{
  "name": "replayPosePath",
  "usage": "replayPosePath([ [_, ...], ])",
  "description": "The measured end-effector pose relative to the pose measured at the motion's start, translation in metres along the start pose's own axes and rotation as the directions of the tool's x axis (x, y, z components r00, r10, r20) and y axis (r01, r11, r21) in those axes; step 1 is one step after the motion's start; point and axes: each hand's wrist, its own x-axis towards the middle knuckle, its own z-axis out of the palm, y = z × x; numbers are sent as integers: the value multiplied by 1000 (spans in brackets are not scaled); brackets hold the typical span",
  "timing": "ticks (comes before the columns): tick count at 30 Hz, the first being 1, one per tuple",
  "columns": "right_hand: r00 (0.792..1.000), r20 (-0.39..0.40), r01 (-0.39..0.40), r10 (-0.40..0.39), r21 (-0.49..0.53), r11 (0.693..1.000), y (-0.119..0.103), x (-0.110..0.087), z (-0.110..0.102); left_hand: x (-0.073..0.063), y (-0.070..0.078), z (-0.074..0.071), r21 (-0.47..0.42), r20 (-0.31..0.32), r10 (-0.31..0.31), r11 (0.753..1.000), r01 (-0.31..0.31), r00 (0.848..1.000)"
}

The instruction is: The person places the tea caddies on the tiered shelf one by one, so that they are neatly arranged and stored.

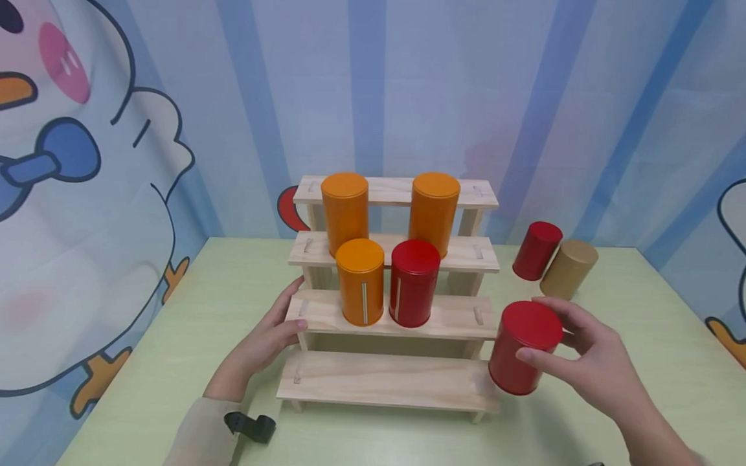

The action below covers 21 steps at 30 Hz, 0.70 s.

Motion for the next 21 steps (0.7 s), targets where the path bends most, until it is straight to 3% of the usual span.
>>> replayPosePath([
  [8, 996, 89, 0, -4, 46, 999, -26, -6, 23, 1, -2, 0, -2, -2, -4, 1000, 4, 1000],
  [15, 984, 169, 27, -55, 161, 987, -47, -7, 49, 2, -2, 0, -8, 1, -2, 1000, 2, 1000],
  [21, 979, 191, 22, -76, 272, 962, -63, -3, 70, 1, -2, 0, -4, -4, -7, 1000, 7, 1000],
])
